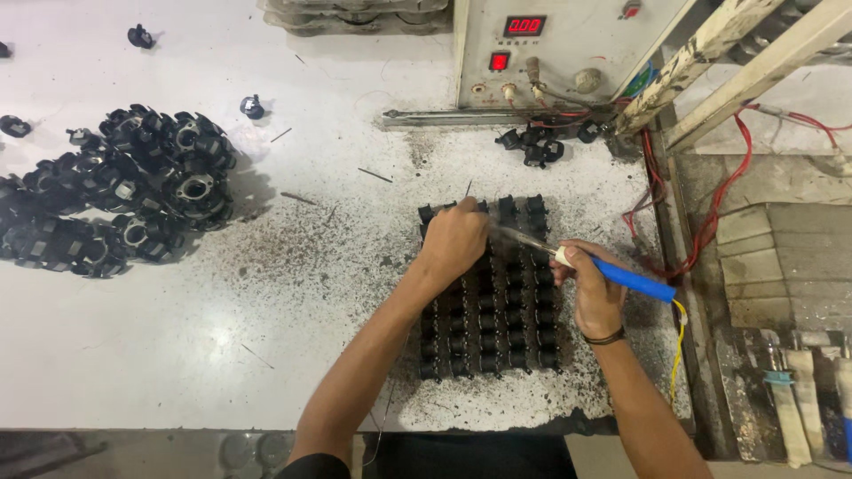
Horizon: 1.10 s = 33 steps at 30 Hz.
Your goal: The person works through a grid of black plastic coil components on a workbench, holding each part steady with one hand while applying a heated soldering iron to it with the other, producing smoke as the iron contacts the parts. They move sequentially across the grid, touching each component in turn.
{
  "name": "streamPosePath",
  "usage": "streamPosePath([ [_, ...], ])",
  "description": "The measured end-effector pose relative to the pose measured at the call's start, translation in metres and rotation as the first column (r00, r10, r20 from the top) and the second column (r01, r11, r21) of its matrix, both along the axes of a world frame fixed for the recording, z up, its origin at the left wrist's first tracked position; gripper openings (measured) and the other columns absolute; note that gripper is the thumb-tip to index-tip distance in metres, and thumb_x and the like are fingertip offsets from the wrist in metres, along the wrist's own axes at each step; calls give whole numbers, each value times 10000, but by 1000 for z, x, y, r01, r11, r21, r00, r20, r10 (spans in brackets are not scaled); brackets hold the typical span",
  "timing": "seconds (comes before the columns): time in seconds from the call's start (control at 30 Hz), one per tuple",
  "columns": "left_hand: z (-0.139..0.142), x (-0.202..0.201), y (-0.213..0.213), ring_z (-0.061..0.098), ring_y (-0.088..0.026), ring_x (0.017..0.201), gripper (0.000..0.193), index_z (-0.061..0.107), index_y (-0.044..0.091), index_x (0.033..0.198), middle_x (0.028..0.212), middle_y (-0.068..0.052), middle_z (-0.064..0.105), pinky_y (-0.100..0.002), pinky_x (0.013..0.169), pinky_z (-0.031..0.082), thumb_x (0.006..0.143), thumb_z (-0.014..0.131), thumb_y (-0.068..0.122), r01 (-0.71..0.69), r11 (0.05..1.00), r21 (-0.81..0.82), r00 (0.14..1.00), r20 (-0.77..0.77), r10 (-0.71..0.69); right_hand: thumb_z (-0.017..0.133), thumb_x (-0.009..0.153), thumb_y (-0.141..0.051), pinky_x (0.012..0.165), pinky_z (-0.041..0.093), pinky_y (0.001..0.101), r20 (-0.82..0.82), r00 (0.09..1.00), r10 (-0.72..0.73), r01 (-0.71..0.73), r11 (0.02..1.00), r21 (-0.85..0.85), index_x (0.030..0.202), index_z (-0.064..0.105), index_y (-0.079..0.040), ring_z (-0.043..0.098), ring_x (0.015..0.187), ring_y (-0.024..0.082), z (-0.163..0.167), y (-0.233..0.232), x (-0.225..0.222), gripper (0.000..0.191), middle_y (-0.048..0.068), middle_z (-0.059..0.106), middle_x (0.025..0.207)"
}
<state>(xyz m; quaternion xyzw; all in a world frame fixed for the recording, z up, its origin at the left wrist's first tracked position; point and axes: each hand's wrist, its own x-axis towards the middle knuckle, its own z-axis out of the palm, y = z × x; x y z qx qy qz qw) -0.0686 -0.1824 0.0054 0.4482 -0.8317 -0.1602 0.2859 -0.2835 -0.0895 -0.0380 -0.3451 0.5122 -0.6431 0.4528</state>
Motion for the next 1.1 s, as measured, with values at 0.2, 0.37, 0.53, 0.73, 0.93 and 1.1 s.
streamPosePath([
  [0.2,-2,-3,0,693,-433,691,123,777,58,805,862,-203,667,-521,645,581,824,656,68,-17,1000,2,999,34,17,657,959,-121,598,536,307,6,1000,6,-6,1000,-4,1092,699,74,649,658,189,0,1,-2,239,166,712,852],
  [0.37,-5,-2,0,708,-406,681,145,777,40,843,894,-183,681,-489,633,592,791,643,49,-16,1000,24,1000,-8,16,650,974,-92,609,542,309,-10,1000,2,-2,999,-41,1099,699,78,656,664,192,-2,1,-4,217,169,713,863],
  [0.53,-5,0,-1,705,-404,691,131,793,44,865,870,-152,701,-490,651,586,822,675,82,-37,998,44,999,-24,38,651,978,-76,627,555,313,-52,999,14,-18,997,-73,1103,709,75,664,683,188,-4,3,-7,205,169,723,874],
  [0.73,-9,1,-1,705,-386,730,116,797,77,861,884,-116,707,-482,668,585,817,691,91,-46,998,36,999,-24,47,655,972,-76,634,554,308,-73,997,11,-15,999,-52,1099,712,79,657,681,184,-8,6,-9,208,160,717,872],
  [0.93,-10,1,-2,699,-385,732,96,787,88,859,886,-102,701,-487,662,582,820,702,109,-42,999,19,999,-29,42,657,978,-93,640,546,304,-46,999,18,-22,997,-68,1112,705,82,652,690,185,-11,7,-10,226,165,716,877],
  [1.1,-12,2,-2,689,-412,743,76,762,80,871,884,-126,691,-513,661,570,835,700,106,-33,999,27,999,-16,33,658,975,-102,633,543,302,-40,998,50,-53,996,-69,1114,704,86,655,694,187,-12,8,-10,238,166,720,886],
])
